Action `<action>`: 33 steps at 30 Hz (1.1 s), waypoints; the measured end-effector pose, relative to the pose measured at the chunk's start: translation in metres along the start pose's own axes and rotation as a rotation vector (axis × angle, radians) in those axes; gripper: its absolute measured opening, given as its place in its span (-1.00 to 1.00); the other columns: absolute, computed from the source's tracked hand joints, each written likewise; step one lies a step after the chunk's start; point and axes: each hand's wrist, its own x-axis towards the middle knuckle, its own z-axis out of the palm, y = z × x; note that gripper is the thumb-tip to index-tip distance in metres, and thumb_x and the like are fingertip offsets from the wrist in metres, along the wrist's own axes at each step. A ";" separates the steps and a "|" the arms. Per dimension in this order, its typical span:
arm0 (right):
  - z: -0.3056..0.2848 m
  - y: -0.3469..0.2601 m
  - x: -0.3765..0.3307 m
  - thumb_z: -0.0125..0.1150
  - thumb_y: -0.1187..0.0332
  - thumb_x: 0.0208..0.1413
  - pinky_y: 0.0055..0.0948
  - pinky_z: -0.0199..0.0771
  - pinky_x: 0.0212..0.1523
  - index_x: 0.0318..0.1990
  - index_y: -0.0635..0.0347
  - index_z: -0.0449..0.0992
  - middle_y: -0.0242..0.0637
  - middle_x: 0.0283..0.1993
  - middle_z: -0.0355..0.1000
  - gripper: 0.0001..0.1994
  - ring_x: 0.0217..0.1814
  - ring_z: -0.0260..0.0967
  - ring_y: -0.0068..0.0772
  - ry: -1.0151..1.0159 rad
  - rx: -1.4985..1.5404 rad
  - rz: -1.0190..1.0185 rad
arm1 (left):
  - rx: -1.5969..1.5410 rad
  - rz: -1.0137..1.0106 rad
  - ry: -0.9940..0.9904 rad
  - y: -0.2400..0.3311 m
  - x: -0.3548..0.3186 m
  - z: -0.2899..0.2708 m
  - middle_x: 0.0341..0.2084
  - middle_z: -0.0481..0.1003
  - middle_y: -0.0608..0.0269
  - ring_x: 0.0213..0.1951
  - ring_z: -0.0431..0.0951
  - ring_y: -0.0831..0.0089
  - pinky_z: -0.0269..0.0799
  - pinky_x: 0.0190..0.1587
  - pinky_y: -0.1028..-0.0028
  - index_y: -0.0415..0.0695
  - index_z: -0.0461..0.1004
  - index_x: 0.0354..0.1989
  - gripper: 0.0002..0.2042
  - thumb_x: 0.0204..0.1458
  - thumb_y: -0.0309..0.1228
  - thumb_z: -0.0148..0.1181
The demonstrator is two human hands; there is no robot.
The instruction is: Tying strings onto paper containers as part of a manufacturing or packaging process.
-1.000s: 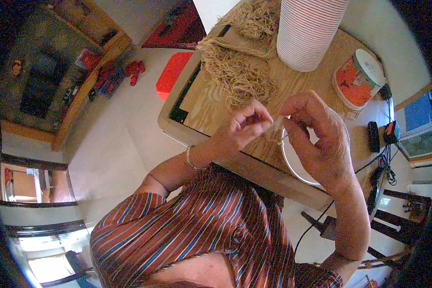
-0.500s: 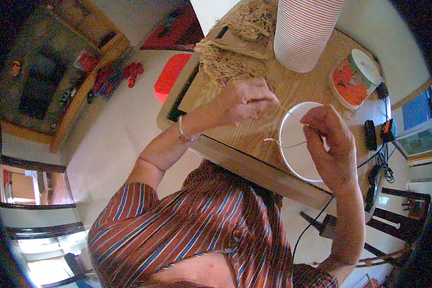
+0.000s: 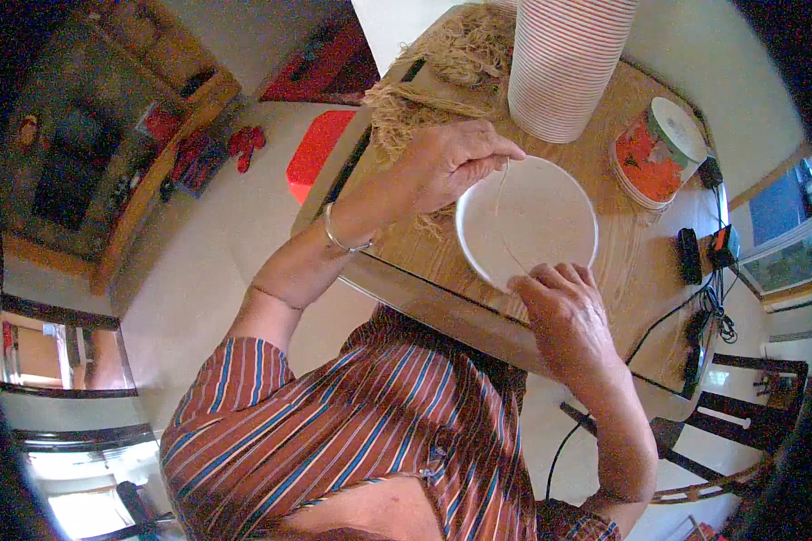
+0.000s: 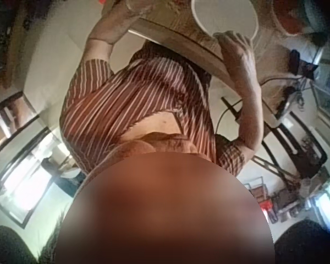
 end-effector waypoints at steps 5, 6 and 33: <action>-0.017 0.017 0.000 0.12 0.60 -0.15 -0.06 0.08 0.30 -0.36 0.17 0.52 -0.30 -0.28 0.43 -0.83 -0.06 0.36 -0.20 -0.016 0.010 -0.006 | -0.025 0.012 -0.032 0.011 -0.003 -0.017 -0.48 0.49 0.22 -0.38 0.53 0.31 0.43 -0.34 0.42 -0.09 0.53 -0.15 -0.79 0.01 -0.47 0.18; -0.017 0.024 0.001 0.15 0.64 -0.20 -0.01 0.03 0.34 -0.39 0.18 0.50 -0.28 -0.29 0.43 -0.82 -0.06 0.37 -0.18 0.001 0.016 -0.025 | -0.040 0.016 -0.038 0.012 -0.003 -0.020 -0.49 0.48 0.22 -0.39 0.52 0.32 0.42 -0.35 0.43 -0.09 0.53 -0.14 -0.78 0.01 -0.48 0.17; -0.023 0.019 0.061 0.08 0.42 0.18 -0.60 0.30 -0.58 -0.15 0.25 0.46 -0.39 -0.55 0.40 -0.86 -0.57 0.29 -0.66 0.211 0.980 0.385 | 0.023 -0.175 -0.344 0.036 0.024 -0.022 -0.36 0.55 0.10 -0.32 0.58 0.14 0.46 -0.28 0.30 -0.02 0.46 -0.10 -0.74 0.03 -0.30 0.17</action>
